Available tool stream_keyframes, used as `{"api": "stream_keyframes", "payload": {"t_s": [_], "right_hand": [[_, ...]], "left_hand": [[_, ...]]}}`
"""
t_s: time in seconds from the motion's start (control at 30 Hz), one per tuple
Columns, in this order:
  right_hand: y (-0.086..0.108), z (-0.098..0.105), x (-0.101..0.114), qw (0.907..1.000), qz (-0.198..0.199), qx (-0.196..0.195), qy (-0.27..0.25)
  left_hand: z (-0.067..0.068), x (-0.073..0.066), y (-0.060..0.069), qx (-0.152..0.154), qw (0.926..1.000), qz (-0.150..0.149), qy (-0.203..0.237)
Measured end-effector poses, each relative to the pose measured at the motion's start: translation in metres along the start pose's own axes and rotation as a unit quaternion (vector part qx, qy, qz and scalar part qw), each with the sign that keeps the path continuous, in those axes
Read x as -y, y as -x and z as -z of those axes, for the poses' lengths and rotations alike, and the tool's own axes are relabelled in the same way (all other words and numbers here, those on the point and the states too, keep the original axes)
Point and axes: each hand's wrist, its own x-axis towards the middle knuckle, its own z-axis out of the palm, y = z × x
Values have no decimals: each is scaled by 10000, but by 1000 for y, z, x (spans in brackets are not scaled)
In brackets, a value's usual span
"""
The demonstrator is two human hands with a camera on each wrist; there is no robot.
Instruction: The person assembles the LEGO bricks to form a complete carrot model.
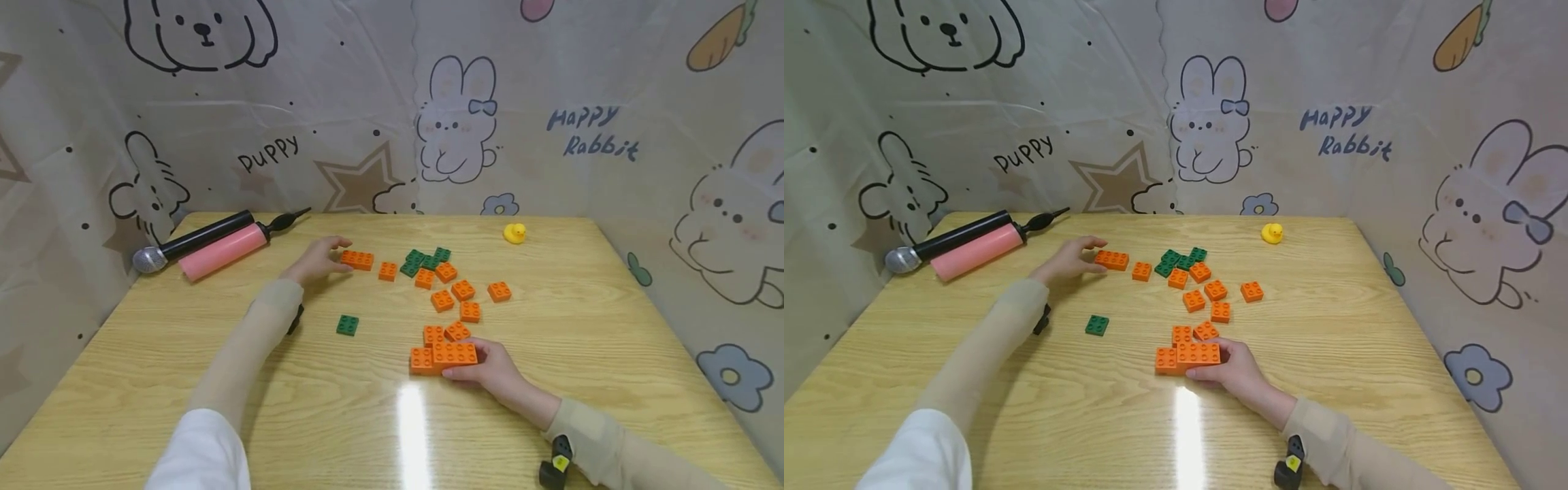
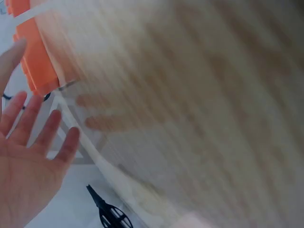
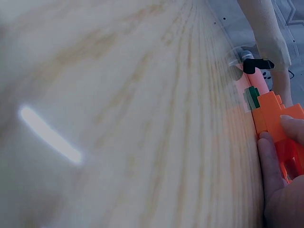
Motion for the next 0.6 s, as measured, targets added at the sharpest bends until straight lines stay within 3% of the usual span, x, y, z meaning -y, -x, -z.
{"api": "stream_keyframes", "payload": {"t_s": [0.17,0.33,0.43,0.6], "right_hand": [[0,0,0,9999,4,82,-81],[1,-1,0,9998,-12,123,-151],[2,-1,0,9998,-30,121,-145],[0,0,0,9999,42,-49,151]], "left_hand": [[-4,1,-8,241,9983,-9,-532],[-7,0,-9,166,9958,-99,-899],[-7,1,-7,145,9967,-91,-793],[-3,0,-1,-19,9997,-173,-194]]}}
